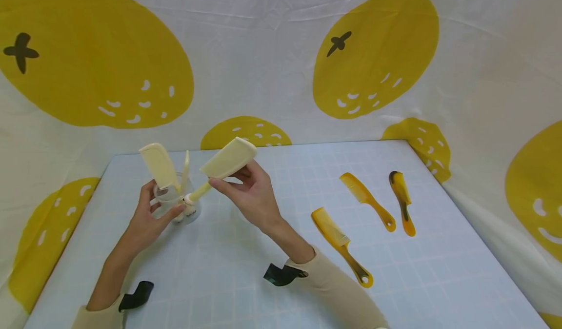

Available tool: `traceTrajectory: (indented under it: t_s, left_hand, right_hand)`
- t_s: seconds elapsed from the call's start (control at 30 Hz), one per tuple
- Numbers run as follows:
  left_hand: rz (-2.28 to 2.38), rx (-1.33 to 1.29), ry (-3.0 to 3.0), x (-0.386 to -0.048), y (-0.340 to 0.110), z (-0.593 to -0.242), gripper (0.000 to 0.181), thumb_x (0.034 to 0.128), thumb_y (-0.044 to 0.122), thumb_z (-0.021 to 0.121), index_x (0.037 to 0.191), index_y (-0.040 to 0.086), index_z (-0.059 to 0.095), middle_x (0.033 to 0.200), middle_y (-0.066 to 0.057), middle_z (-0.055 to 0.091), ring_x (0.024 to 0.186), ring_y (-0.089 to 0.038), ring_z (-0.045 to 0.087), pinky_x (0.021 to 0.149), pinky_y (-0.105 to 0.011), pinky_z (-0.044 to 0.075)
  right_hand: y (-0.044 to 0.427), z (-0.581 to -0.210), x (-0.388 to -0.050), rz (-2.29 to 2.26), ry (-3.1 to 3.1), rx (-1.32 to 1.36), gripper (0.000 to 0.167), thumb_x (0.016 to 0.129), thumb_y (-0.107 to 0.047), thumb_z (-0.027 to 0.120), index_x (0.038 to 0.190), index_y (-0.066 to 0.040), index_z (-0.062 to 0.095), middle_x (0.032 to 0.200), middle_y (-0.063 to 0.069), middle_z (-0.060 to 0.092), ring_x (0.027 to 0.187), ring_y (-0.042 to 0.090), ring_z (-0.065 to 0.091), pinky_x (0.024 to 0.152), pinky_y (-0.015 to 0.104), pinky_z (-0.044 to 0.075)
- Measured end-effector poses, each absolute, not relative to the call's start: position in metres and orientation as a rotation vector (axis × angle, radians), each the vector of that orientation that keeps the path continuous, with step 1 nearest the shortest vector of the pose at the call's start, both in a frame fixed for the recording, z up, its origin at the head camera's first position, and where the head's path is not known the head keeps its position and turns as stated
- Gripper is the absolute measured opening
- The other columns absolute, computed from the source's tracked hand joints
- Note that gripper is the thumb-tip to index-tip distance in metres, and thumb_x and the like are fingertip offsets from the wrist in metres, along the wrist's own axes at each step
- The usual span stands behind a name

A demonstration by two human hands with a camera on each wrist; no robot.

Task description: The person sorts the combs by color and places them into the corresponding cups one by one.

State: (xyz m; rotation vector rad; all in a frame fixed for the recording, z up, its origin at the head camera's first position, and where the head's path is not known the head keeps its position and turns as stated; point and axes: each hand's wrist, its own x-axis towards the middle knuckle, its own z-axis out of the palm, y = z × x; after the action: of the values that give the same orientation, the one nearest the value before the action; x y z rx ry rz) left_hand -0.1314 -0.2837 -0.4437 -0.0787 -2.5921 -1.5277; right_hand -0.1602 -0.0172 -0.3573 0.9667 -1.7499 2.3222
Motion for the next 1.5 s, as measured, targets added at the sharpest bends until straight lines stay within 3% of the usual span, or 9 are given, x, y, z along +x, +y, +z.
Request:
traceTrajectory:
  t_s: [0.17, 0.23, 0.43, 0.5, 0.67, 0.87, 1.1, 1.3, 1.5]
  left_hand:
    - [-1.512, -0.103, -2.578, -0.13, -0.284, -0.443, 0.092, 0.0969, 0.015, 0.074, 0.161, 0.008, 0.008, 0.153, -0.019, 0.027, 0.136, -0.039, 0.031, 0.11, -0.041, 0.031]
    - [-1.505, -0.104, -2.58, -0.13, -0.284, -0.444, 0.092, 0.0967, 0.015, 0.074, 0.161, 0.009, 0.008, 0.153, -0.018, 0.027, 0.136, -0.038, 0.031, 0.107, -0.036, 0.032]
    - [-1.532, -0.119, -2.559, -0.13, -0.284, -0.444, 0.093, 0.0958, 0.013, 0.075, 0.161, 0.01, 0.009, 0.153, -0.017, 0.028, 0.135, -0.036, 0.031, 0.108, -0.067, 0.029]
    - [-1.544, -0.126, -2.549, -0.13, -0.283, -0.444, 0.092, 0.0957, 0.013, 0.075, 0.16, 0.01, 0.01, 0.152, -0.017, 0.029, 0.134, -0.029, 0.031, 0.108, -0.069, 0.029]
    - [-1.539, -0.125, -2.556, -0.131, -0.283, -0.444, 0.09, 0.0966, 0.016, 0.074, 0.161, 0.013, 0.011, 0.151, -0.015, 0.03, 0.132, -0.019, 0.032, 0.109, -0.066, 0.03]
    - [-1.543, -0.125, -2.561, -0.133, -0.283, -0.443, 0.09, 0.0976, 0.021, 0.073, 0.16, 0.013, 0.009, 0.153, -0.018, 0.027, 0.134, -0.034, 0.03, 0.108, -0.072, 0.028]
    - [-1.535, -0.147, -2.547, -0.135, -0.284, -0.445, 0.088, 0.0971, 0.018, 0.074, 0.16, 0.015, 0.013, 0.152, -0.014, 0.028, 0.132, -0.016, 0.032, 0.108, -0.062, 0.031]
    - [-1.564, -0.122, -2.552, -0.135, -0.283, -0.444, 0.09, 0.0969, 0.02, 0.074, 0.16, 0.011, 0.01, 0.153, -0.018, 0.026, 0.134, -0.034, 0.029, 0.108, -0.072, 0.028]
    - [-1.559, -0.11, -2.555, -0.135, -0.284, -0.443, 0.09, 0.0967, 0.019, 0.074, 0.159, 0.009, 0.011, 0.152, -0.017, 0.027, 0.134, -0.033, 0.03, 0.108, -0.068, 0.029]
  right_hand:
    - [-0.03, -0.357, -0.164, 2.306, -1.728, 0.978, 0.049, 0.085, 0.018, 0.072, 0.13, 0.007, 0.054, 0.119, 0.026, 0.061, 0.102, 0.018, 0.067, 0.088, 0.044, 0.06]
    - [-0.035, -0.357, -0.165, 2.301, -1.727, 0.975, 0.05, 0.085, 0.018, 0.073, 0.13, 0.007, 0.054, 0.119, 0.027, 0.061, 0.102, 0.017, 0.067, 0.088, 0.044, 0.06]
    - [-0.049, -0.361, -0.168, 2.308, -1.735, 0.957, 0.051, 0.086, 0.015, 0.074, 0.132, 0.006, 0.053, 0.119, 0.026, 0.061, 0.102, 0.015, 0.066, 0.088, 0.041, 0.06]
    - [-0.053, -0.363, -0.168, 2.305, -1.743, 0.955, 0.053, 0.086, 0.014, 0.075, 0.133, 0.005, 0.054, 0.12, 0.025, 0.061, 0.103, 0.015, 0.066, 0.088, 0.04, 0.06]
    - [-0.064, -0.365, -0.168, 2.298, -1.772, 0.968, 0.054, 0.087, 0.01, 0.076, 0.135, 0.003, 0.054, 0.122, 0.024, 0.062, 0.104, 0.015, 0.067, 0.09, 0.037, 0.059]
    - [-0.075, -0.365, -0.168, 2.238, -1.833, 0.969, 0.056, 0.088, 0.006, 0.077, 0.138, 0.0, 0.052, 0.126, 0.022, 0.062, 0.107, 0.018, 0.068, 0.09, 0.032, 0.059]
    - [-0.083, -0.364, -0.171, 2.151, -1.846, 0.962, 0.052, 0.09, 0.003, 0.077, 0.135, 0.0, 0.051, 0.125, 0.02, 0.063, 0.106, 0.019, 0.069, 0.088, 0.029, 0.059]
    - [-0.087, -0.366, -0.174, 2.122, -1.828, 0.916, 0.043, 0.091, 0.001, 0.076, 0.127, 0.001, 0.053, 0.118, 0.019, 0.065, 0.102, 0.02, 0.07, 0.086, 0.029, 0.059]
    - [-0.092, -0.367, -0.175, 2.172, -1.768, 0.883, 0.042, 0.09, 0.003, 0.076, 0.126, 0.003, 0.054, 0.117, 0.021, 0.064, 0.102, 0.021, 0.07, 0.086, 0.03, 0.06]
